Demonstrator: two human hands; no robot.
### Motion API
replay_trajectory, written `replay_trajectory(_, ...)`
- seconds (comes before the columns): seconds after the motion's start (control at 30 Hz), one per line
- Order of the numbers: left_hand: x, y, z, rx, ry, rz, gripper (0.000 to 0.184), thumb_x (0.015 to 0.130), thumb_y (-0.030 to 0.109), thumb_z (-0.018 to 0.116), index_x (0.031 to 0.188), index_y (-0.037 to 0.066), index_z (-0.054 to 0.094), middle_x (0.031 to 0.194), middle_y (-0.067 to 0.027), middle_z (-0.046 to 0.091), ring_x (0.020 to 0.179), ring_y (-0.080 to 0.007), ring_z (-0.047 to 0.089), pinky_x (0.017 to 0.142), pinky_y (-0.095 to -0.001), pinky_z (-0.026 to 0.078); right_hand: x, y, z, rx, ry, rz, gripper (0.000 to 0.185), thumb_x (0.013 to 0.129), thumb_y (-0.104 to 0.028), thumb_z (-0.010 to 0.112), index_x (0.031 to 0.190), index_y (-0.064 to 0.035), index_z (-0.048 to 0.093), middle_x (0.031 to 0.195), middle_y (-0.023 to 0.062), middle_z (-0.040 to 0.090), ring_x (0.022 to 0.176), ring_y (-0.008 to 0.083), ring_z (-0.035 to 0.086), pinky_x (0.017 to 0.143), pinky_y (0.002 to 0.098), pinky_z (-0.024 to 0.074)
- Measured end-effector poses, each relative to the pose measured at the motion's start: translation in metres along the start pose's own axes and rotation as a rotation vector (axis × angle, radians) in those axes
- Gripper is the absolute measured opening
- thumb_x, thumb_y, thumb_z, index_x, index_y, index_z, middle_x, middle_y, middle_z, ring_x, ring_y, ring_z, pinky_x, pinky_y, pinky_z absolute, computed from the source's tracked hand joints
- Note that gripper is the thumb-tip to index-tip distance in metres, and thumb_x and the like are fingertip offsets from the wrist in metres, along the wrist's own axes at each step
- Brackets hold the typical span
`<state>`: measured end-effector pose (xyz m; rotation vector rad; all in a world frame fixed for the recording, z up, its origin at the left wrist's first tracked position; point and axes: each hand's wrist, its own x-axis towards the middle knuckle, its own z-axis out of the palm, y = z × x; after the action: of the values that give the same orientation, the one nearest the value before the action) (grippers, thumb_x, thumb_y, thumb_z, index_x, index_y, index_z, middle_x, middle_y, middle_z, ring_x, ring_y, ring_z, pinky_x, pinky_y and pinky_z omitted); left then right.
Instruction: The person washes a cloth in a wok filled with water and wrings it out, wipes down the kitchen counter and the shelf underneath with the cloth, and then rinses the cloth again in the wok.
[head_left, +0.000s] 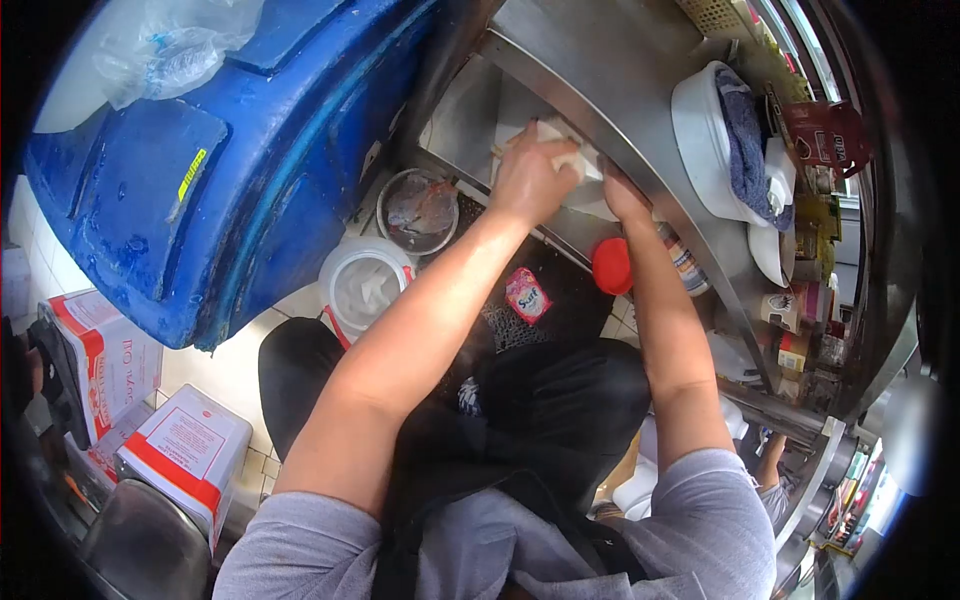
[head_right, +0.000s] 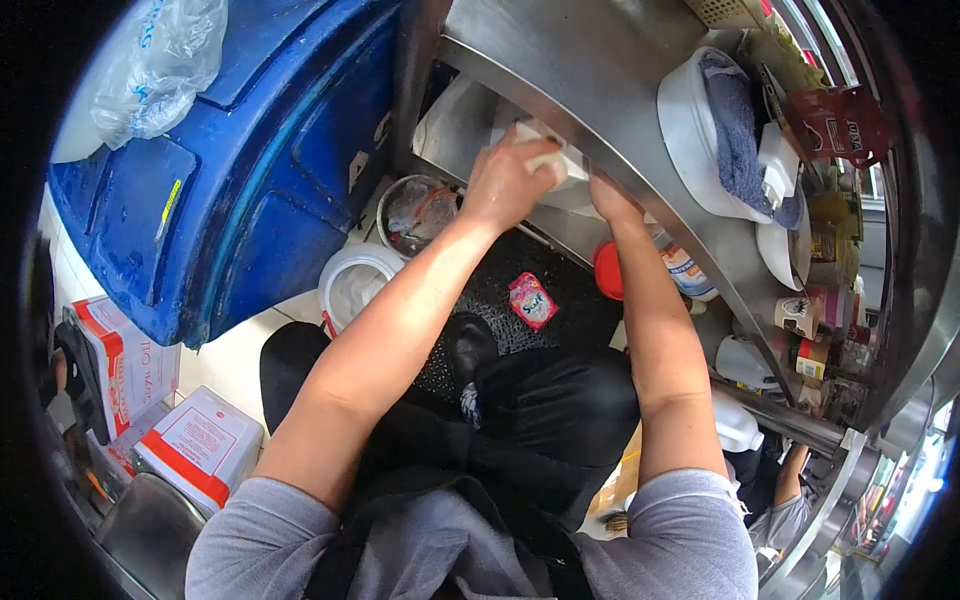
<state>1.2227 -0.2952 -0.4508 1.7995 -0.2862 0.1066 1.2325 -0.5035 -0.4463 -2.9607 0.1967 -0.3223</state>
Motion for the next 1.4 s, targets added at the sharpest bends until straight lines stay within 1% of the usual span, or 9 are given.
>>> replay_trajectory(0.13, -0.051, -0.021, -0.015, -0.011, -0.149, -0.033, 0.037, 0.076, 0.008, 0.065, 0.112, 0.012, 0.074, 0.134, -0.0332, 0.053, 0.115, -0.0413, 0.061, 0.101, -0.0434, 0.048, -0.001, 0.003, 0.007, -0.044, 0.161, -0.081, 0.053, 0.099, -0.046, 0.046, 0.126, -0.0036, 0.061, 0.130, 0.0221, 0.060, 0.120, 0.0416, 0.055, 0.104, 0.0489, 0.0402)
replay_trajectory(0.23, -0.070, -0.058, -0.014, -0.273, -0.108, -0.138, 0.048, 0.074, 0.006, 0.063, 0.122, 0.009, 0.068, 0.132, -0.0309, 0.057, 0.123, -0.0344, 0.059, 0.103, -0.0401, 0.047, 0.000, -0.003, -0.005, 0.061, -0.083, 0.041, 0.056, 0.098, -0.049, 0.044, 0.134, -0.0069, 0.056, 0.142, 0.0222, 0.052, 0.133, 0.0418, 0.045, 0.111, 0.0469, 0.0326)
replay_trajectory(0.33, -0.053, -0.064, -0.033, -0.505, -0.019, -0.414, 0.086, 0.066, -0.004, 0.065, 0.147, 0.003, 0.037, 0.130, -0.0232, 0.056, 0.117, -0.0327, 0.058, 0.104, -0.0367, 0.044, -0.001, 0.000, -0.005, 0.043, -0.081, 0.003, 0.053, 0.098, -0.047, 0.045, 0.132, -0.0074, 0.057, 0.140, 0.0224, 0.052, 0.130, 0.0434, 0.046, 0.110, 0.0481, 0.0338)
replay_trajectory(0.47, -0.023, -0.121, -0.032, -0.409, 0.128, -0.424, 0.072, 0.068, -0.002, 0.066, 0.137, 0.000, 0.045, 0.113, -0.0177, 0.062, 0.097, -0.0263, 0.065, 0.081, -0.0345, 0.054, -0.001, 0.011, 0.007, -0.015, -0.024, -0.064, 0.049, 0.099, -0.044, 0.046, 0.127, -0.0060, 0.060, 0.131, 0.0221, 0.058, 0.122, 0.0432, 0.053, 0.105, 0.0495, 0.0382)
replay_trajectory(0.6, 0.017, -0.158, -0.019, -0.527, 0.029, -0.479, 0.071, 0.067, 0.001, 0.068, 0.135, -0.003, 0.050, 0.112, -0.0203, 0.065, 0.098, -0.0260, 0.066, 0.083, -0.0345, 0.054, -0.003, -0.006, -0.009, -0.078, -0.171, 0.042, 0.048, 0.098, -0.042, 0.048, 0.130, -0.0079, 0.058, 0.138, 0.0227, 0.054, 0.128, 0.0436, 0.048, 0.108, 0.0489, 0.0355)
replay_trajectory(0.7, 0.032, -0.149, -0.003, 0.151, 0.048, -0.480, 0.081, 0.063, 0.013, 0.073, 0.140, -0.002, 0.050, 0.117, -0.0224, 0.068, 0.101, -0.0304, 0.069, 0.089, -0.0362, 0.053, -0.003, -0.002, -0.009, 0.030, -0.162, 0.028, 0.048, 0.098, -0.041, 0.048, 0.132, -0.0083, 0.056, 0.139, 0.0227, 0.052, 0.130, 0.0439, 0.046, 0.109, 0.0481, 0.0346)
replay_trajectory(0.8, 0.040, -0.138, 0.000, 0.220, -0.068, -0.502, 0.077, 0.062, 0.017, 0.074, 0.135, 0.000, 0.057, 0.120, -0.0216, 0.068, 0.108, -0.0319, 0.068, 0.092, -0.0355, 0.052, -0.001, -0.002, -0.007, -0.042, -0.144, -0.005, 0.048, 0.098, -0.041, 0.048, 0.131, -0.0082, 0.056, 0.139, 0.0227, 0.053, 0.130, 0.0441, 0.045, 0.110, 0.0478, 0.0344)
replay_trajectory(1.13, 0.028, -0.139, 0.033, -0.191, 0.004, -0.489, 0.055, 0.073, 0.005, 0.055, 0.127, 0.008, 0.066, 0.122, -0.0252, 0.065, 0.118, -0.0390, 0.060, 0.103, -0.0388, 0.046, -0.003, -0.007, -0.008, 0.003, -0.222, 0.120, 0.056, 0.098, -0.051, 0.043, 0.137, -0.0113, 0.054, 0.146, 0.0220, 0.047, 0.136, 0.0423, 0.041, 0.113, 0.0476, 0.0301)
replay_trajectory(1.4, 0.018, -0.077, 0.022, -0.203, 0.138, -0.115, 0.045, 0.082, -0.002, 0.051, 0.126, -0.001, 0.064, 0.116, -0.0191, 0.067, 0.099, -0.0272, 0.067, 0.087, -0.0328, 0.051, -0.002, -0.011, -0.006, 0.038, -0.157, 0.166, 0.057, 0.099, -0.050, 0.042, 0.134, -0.0080, 0.056, 0.144, 0.0214, 0.050, 0.135, 0.0410, 0.042, 0.112, 0.0462, 0.0313)
